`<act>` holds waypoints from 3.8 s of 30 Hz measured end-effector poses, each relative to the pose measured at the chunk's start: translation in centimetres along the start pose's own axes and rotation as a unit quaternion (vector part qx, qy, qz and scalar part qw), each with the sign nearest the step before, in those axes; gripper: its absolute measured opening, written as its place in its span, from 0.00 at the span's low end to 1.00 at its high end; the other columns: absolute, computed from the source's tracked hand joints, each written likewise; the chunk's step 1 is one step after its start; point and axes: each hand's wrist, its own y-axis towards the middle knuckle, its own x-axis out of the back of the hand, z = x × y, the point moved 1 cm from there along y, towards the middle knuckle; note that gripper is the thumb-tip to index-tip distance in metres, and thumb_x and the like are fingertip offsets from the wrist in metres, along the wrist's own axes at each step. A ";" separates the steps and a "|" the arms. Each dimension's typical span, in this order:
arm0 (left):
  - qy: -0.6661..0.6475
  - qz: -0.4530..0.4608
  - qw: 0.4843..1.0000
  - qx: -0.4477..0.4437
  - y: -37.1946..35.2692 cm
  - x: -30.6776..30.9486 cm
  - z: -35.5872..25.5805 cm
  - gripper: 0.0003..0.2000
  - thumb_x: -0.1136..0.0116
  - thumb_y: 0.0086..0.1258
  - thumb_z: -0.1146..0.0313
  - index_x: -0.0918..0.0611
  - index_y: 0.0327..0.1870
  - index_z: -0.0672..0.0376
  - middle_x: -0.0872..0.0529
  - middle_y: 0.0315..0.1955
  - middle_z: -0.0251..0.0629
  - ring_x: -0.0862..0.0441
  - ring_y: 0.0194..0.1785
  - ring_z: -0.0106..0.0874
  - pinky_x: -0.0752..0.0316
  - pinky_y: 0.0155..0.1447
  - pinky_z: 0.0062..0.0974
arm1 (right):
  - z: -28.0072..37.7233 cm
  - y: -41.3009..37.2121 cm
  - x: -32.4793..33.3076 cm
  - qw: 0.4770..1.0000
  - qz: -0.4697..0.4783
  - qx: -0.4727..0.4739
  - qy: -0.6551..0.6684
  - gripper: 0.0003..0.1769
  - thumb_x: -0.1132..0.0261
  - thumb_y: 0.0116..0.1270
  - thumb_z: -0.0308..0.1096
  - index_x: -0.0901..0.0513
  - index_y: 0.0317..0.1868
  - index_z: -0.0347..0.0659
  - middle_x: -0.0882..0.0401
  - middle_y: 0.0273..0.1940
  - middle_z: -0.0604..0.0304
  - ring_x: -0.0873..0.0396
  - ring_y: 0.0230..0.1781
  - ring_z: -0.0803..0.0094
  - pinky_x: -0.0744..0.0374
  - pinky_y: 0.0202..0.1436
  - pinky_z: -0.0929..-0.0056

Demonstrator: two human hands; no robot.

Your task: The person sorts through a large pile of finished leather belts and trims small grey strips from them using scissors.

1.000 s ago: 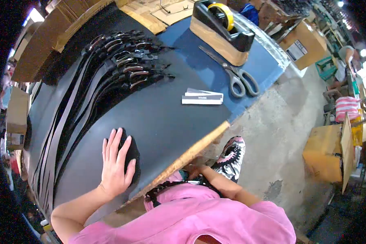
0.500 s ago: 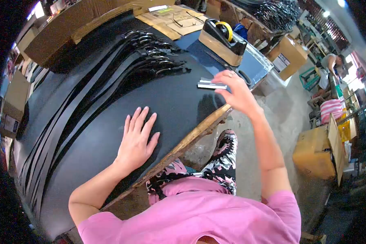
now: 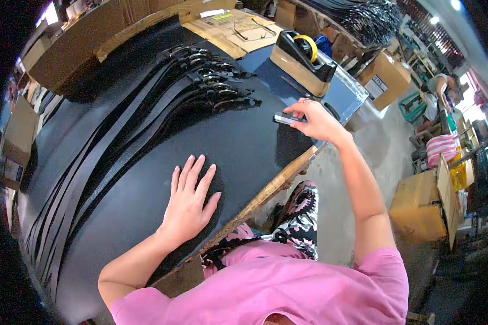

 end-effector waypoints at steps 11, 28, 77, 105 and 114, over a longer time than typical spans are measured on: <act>-0.011 0.011 1.000 -0.007 0.2 0.5 0.0 0.29 0.43 0.65 0.64 0.35 0.66 0.61 0.42 0.67 0.52 0.48 0.72 0.49 0.54 0.71 0.52 | 1.7 1.7 1.0 0.996 0.028 0.039 -0.078 0.26 0.39 0.39 0.24 0.24 0.46 0.35 0.28 0.24 0.55 0.26 0.27 0.60 0.26 0.34 0.65; -0.133 0.009 0.991 -0.011 0.9 2.6 0.9 0.24 0.36 0.59 0.67 0.25 0.59 0.54 0.32 0.63 0.46 0.41 0.70 0.46 0.51 0.72 0.49 | 0.4 1.2 4.0 0.998 -0.052 0.037 0.018 0.30 0.36 0.44 0.26 0.26 0.53 0.37 0.24 0.41 0.54 0.25 0.44 0.63 0.26 0.50 0.67; -0.195 -0.181 0.956 -0.124 14.2 7.6 -3.6 0.07 0.40 0.60 0.80 0.15 0.39 0.64 0.13 0.37 0.39 0.17 0.43 0.28 0.26 0.50 0.22 | -8.8 -4.5 5.5 0.963 -0.181 -0.191 0.053 0.12 0.34 0.58 0.33 0.15 0.39 0.33 0.15 0.36 0.51 0.19 0.38 0.70 0.23 0.45 0.72; -0.284 0.005 0.935 0.213 52.1 -5.8 17.5 0.11 0.39 0.52 0.73 0.32 0.24 0.52 0.32 0.09 0.29 0.34 0.11 0.25 0.41 0.13 0.26 | -20.4 2.0 2.6 0.835 -0.402 -0.290 -0.238 0.21 0.49 0.69 0.47 0.21 0.45 0.37 0.26 0.52 0.48 0.33 0.59 0.53 0.49 0.66 0.35; -0.240 -0.147 0.927 0.246 51.1 -2.8 15.0 0.09 0.36 0.46 0.74 0.21 0.13 0.69 0.19 0.12 0.41 0.25 0.12 0.26 0.32 0.16 0.24 | -19.1 1.5 3.6 0.832 -0.472 -0.265 -0.124 0.19 0.43 0.65 0.44 0.20 0.39 0.34 0.25 0.47 0.48 0.33 0.57 0.52 0.51 0.67 0.34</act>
